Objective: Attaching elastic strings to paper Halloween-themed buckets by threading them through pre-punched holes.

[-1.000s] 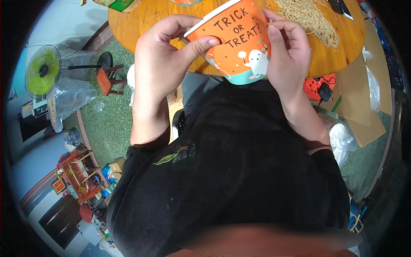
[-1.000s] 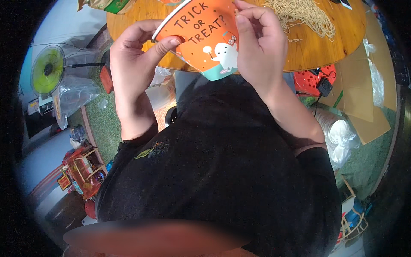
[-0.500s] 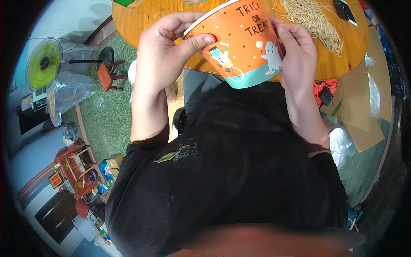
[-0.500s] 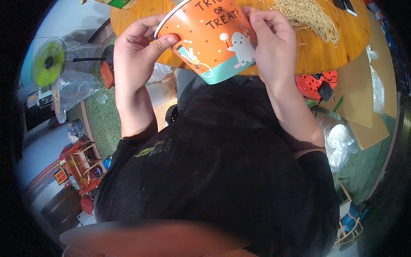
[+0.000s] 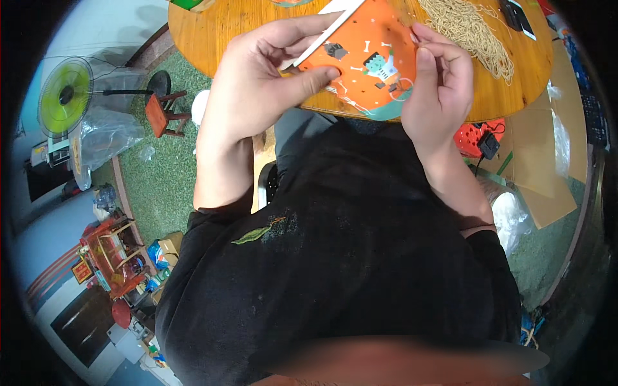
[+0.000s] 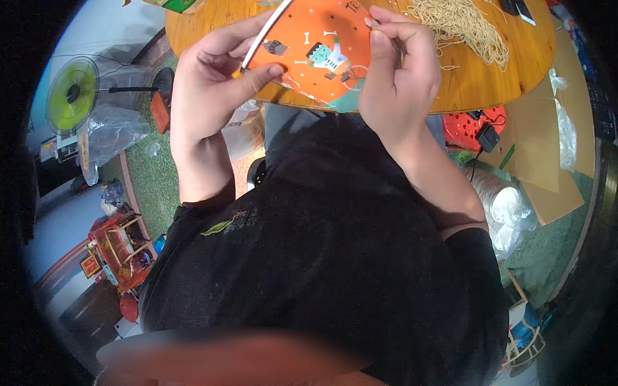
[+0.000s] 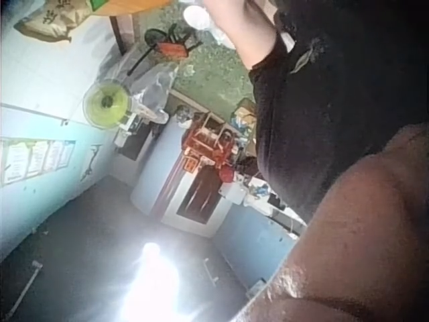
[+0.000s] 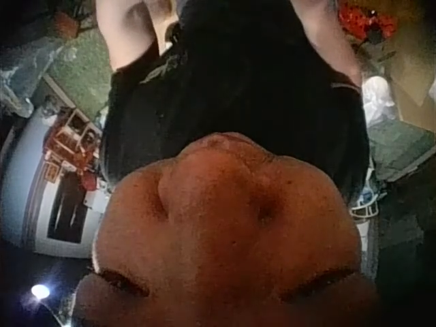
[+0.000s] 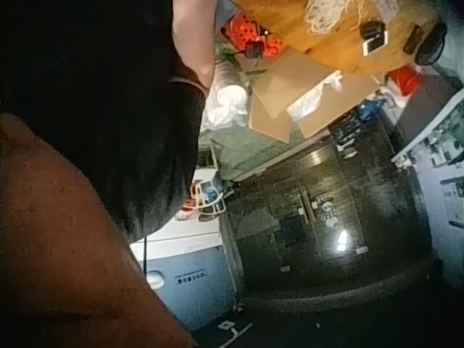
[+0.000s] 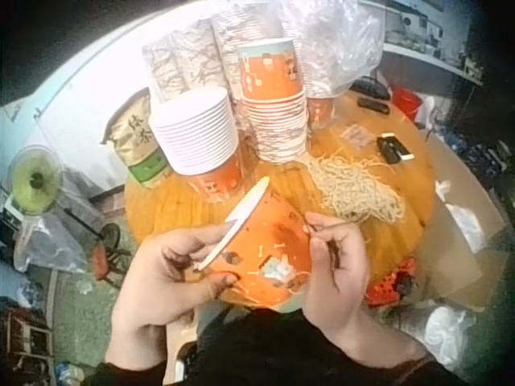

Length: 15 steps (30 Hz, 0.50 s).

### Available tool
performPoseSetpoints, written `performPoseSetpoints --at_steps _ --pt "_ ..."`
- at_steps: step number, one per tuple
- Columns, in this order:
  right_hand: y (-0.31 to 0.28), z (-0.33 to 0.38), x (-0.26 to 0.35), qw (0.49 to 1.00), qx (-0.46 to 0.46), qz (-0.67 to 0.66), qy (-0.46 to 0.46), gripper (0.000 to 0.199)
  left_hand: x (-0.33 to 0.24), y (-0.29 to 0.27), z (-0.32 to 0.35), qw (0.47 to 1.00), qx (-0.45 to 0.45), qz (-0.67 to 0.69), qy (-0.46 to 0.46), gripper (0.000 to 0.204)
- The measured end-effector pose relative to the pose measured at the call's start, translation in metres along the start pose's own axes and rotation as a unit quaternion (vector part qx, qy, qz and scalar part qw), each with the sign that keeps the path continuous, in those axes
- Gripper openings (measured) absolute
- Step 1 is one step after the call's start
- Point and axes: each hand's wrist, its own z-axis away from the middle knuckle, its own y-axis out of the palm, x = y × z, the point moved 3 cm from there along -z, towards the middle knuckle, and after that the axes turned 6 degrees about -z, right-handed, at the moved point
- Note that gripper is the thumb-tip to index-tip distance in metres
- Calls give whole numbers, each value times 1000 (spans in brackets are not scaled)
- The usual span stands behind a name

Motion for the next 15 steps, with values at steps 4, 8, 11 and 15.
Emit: performPoseSetpoints --at_steps 4,8,11,15 --pt "-2 -2 -13 999 -27 -5 47 9 4 -6 -4 982 -42 -183 -17 23" --pt "-4 1 -17 993 -26 -37 106 8 12 -1 1 994 -32 -91 -43 23" --pt "-2 4 -23 992 -21 -48 117 8 7 5 3 997 -11 37 -64 26" --pt "1 5 -24 993 -15 -44 112 8 10 3 1 997 12 13 -76 31"
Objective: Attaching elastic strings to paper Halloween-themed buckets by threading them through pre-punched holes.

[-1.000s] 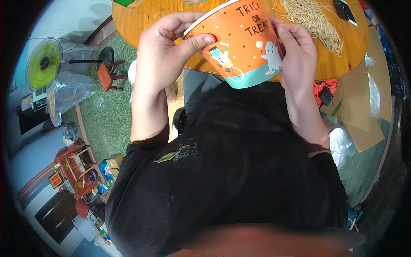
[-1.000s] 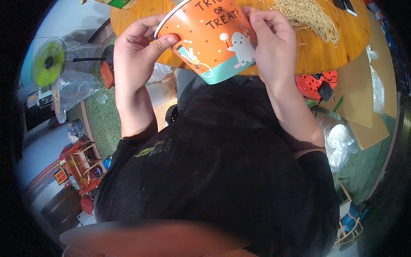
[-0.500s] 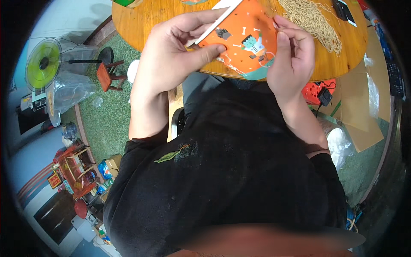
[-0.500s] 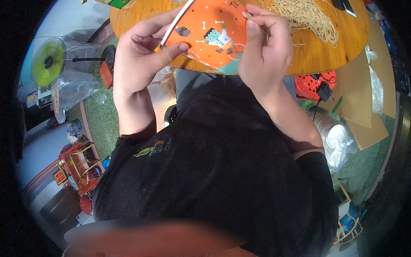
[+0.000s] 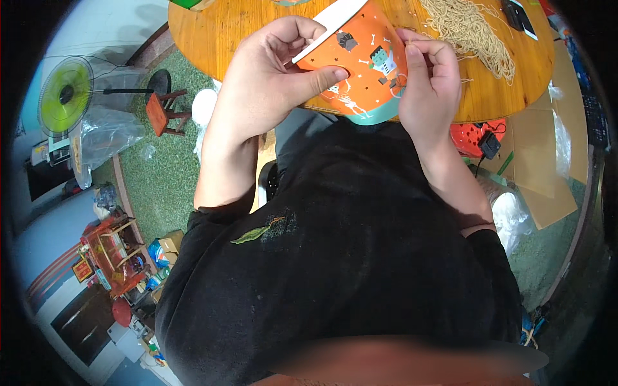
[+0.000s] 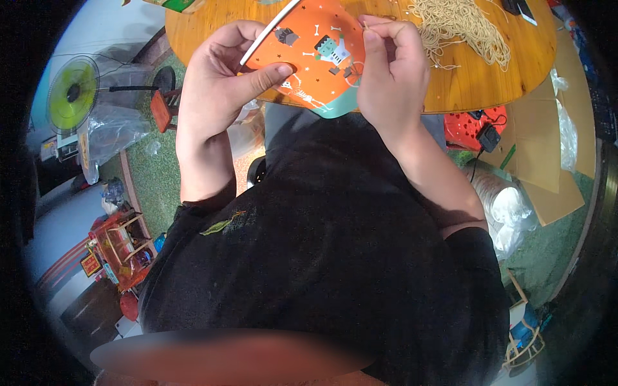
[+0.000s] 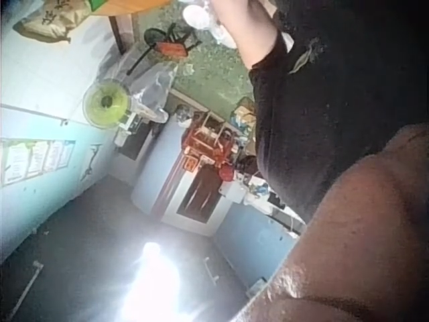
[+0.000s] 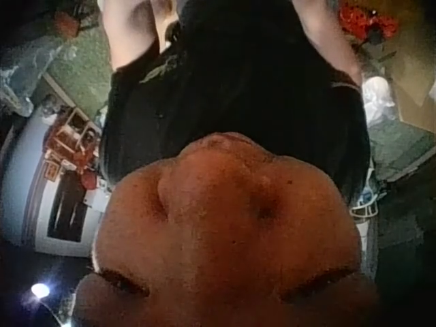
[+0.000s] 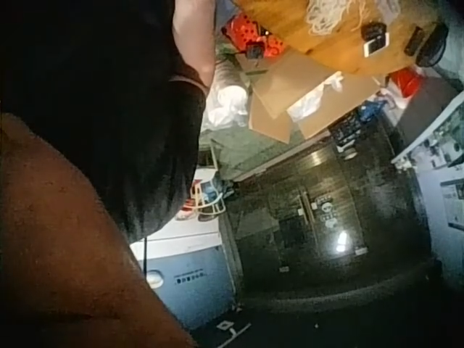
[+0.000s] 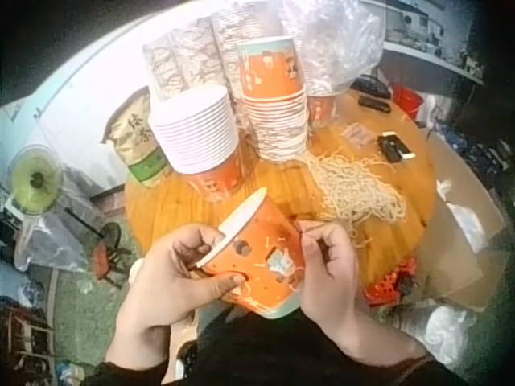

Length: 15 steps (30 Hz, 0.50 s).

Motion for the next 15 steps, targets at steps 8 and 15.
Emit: performPoseSetpoints --at_steps 8,15 --pt "1 1 -6 999 -3 16 -34 7 3 8 1 999 10 27 -31 21" --pt "2 4 -6 997 -8 33 -75 7 11 17 0 997 -67 -39 -14 17"
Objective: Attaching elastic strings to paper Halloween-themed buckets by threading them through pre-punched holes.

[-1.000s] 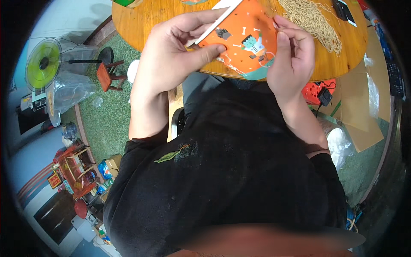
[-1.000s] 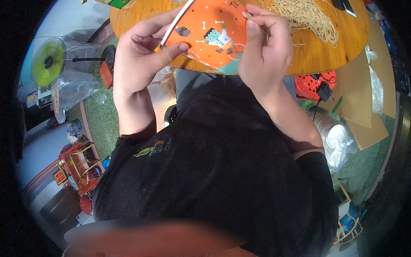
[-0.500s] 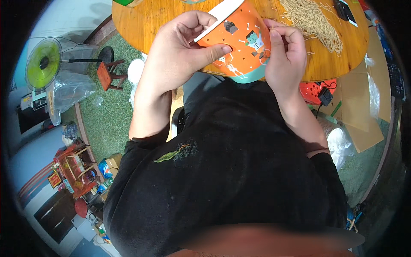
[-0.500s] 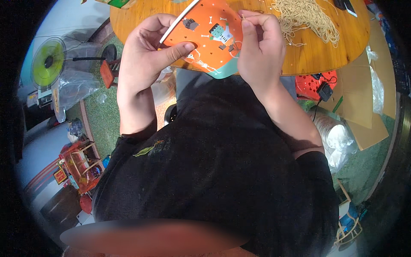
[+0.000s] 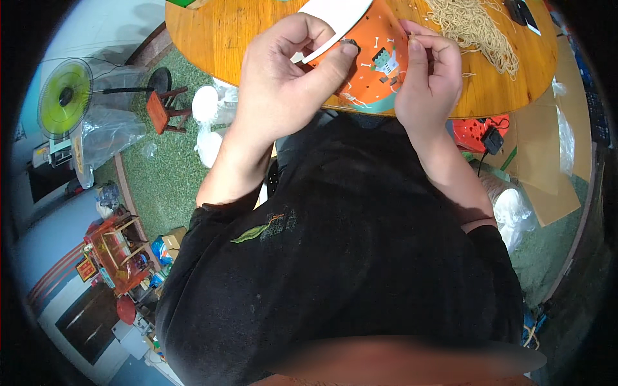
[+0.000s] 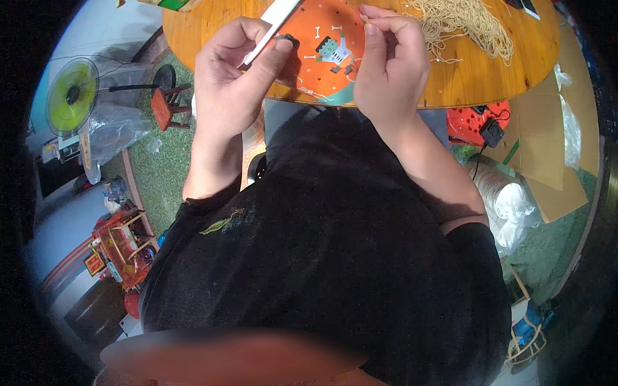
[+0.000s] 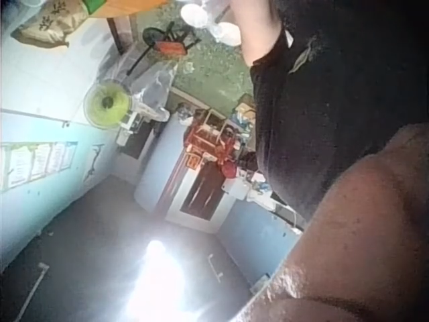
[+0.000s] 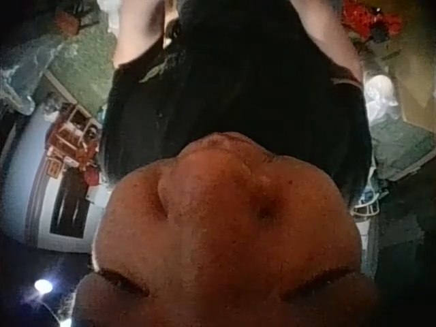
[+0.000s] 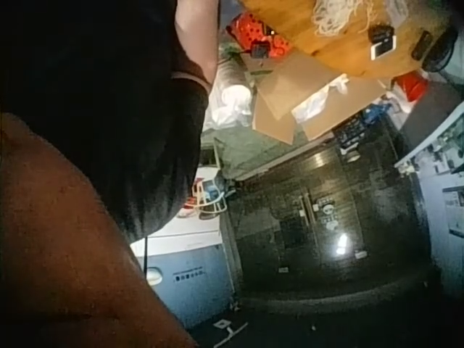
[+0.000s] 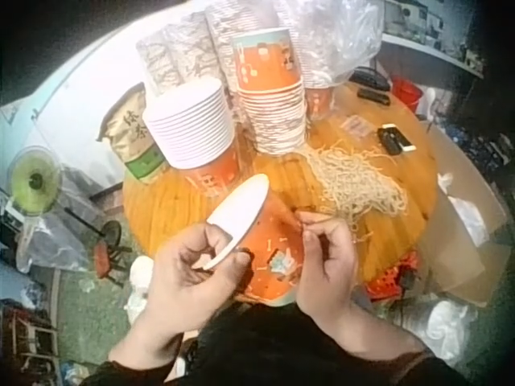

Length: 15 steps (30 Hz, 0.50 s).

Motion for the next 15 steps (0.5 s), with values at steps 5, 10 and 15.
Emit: performPoseSetpoints --at_steps 5,10,15 --pt "-6 -1 -7 1000 -11 -14 4 8 -1 -1 1 994 -2 -34 103 17" --pt "-9 -4 -13 999 9 -15 38 7 -3 0 2 988 -35 -113 94 20" --pt "-4 -2 -8 999 18 44 14 6 -12 12 2 967 -11 -172 189 22"
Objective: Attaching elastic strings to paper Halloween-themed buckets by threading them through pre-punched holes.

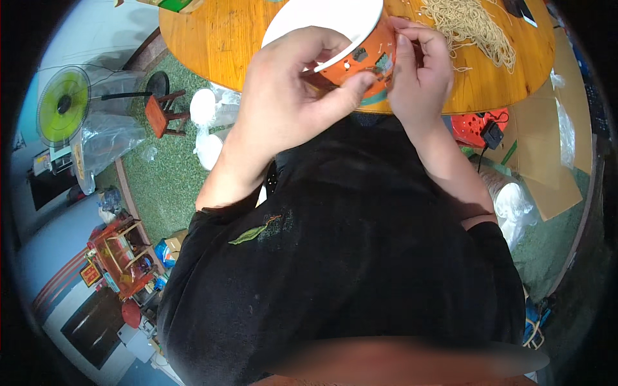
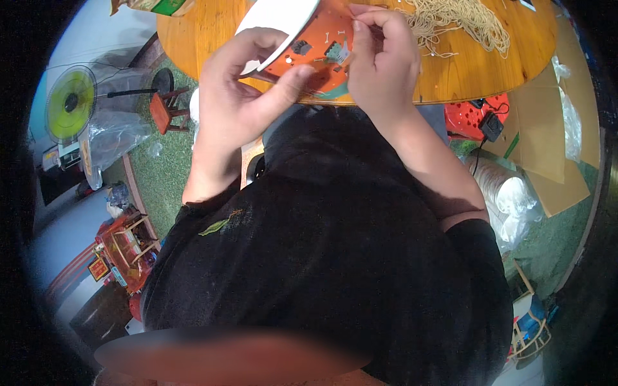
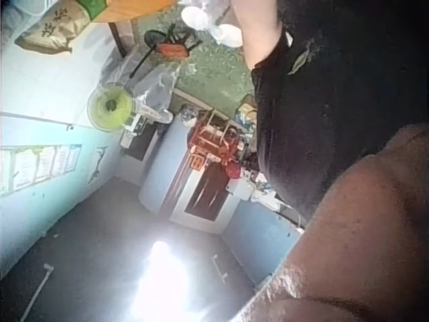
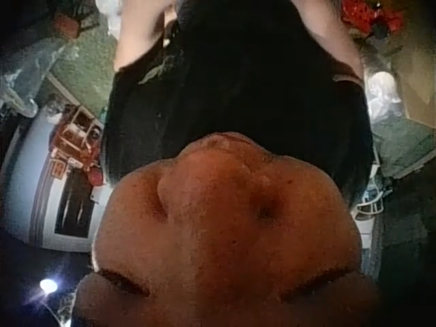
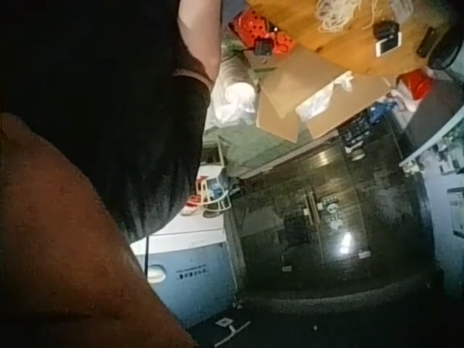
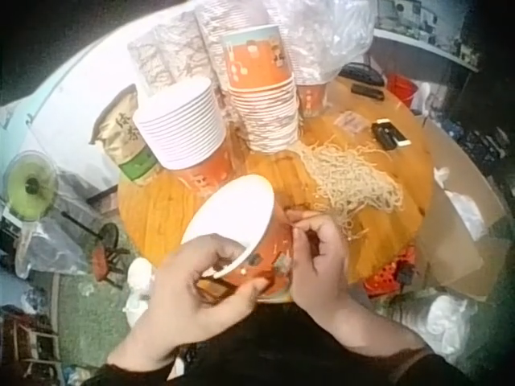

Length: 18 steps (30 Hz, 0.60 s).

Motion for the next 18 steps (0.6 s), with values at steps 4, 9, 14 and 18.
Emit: performPoseSetpoints --at_steps 4,9,14,18 --pt "3 -3 2 1000 -12 -8 -6 4 0 5 1 992 22 -120 -36 21" --pt "0 -6 3 1000 -19 20 -6 4 6 -2 -3 995 54 -42 71 27" --pt "-1 -7 1 999 21 23 34 6 0 7 -5 994 24 -109 5 25" --pt "-1 0 13 998 7 57 20 7 -1 13 -6 988 41 -148 25 28"
